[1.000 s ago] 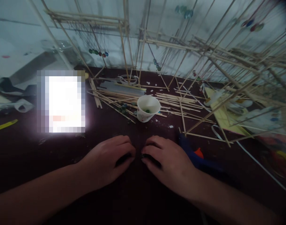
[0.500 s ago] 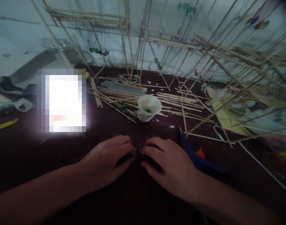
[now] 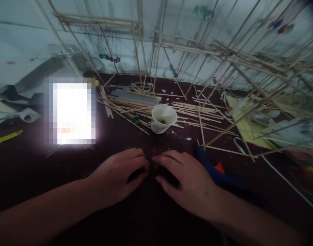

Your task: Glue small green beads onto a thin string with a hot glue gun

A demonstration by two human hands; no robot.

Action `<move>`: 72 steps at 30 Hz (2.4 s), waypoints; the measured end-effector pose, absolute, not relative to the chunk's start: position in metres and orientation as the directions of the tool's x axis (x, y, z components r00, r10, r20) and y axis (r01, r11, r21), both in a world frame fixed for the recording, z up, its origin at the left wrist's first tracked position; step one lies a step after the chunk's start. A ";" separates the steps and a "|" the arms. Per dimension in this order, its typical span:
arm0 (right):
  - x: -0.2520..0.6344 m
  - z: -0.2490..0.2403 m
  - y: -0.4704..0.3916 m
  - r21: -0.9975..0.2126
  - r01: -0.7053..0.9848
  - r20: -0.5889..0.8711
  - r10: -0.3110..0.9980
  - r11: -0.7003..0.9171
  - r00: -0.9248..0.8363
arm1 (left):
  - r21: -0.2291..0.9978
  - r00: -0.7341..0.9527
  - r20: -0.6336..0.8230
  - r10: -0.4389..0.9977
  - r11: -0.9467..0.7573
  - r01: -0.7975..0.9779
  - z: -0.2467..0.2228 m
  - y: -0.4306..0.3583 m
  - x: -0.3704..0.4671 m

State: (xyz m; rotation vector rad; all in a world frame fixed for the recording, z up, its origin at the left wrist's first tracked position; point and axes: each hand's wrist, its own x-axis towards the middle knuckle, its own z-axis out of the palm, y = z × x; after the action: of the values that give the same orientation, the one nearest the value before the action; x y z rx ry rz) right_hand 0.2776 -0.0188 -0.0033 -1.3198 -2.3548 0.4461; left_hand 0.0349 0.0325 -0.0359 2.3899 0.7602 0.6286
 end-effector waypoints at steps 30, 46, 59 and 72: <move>0.287 -0.004 -0.013 -0.451 0.799 0.105 0.912 0.399 -0.396 | 0.624 0.724 0.267 0.636 -0.687 0.373 -0.034 0.032 0.037; 0.295 -0.006 -0.016 -0.510 0.762 0.184 0.916 0.398 -0.355 | 0.636 0.715 0.245 0.655 -0.665 0.392 -0.032 0.030 0.036; 0.301 0.004 -0.018 -0.552 0.650 0.198 0.839 0.522 -0.506 | 0.628 0.720 0.225 0.656 -0.663 0.408 -0.028 0.030 0.037; 0.299 0.002 -0.019 -0.473 0.736 0.089 0.857 0.485 -0.508 | 0.640 0.708 0.241 0.664 -0.657 0.399 -0.032 0.028 0.035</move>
State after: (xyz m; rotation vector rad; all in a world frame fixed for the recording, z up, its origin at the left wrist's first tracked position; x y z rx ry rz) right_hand 0.2989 -0.0191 0.0017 -1.3444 -2.4220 0.5466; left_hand 0.0350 0.0284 -0.0318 2.3544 0.8085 0.6265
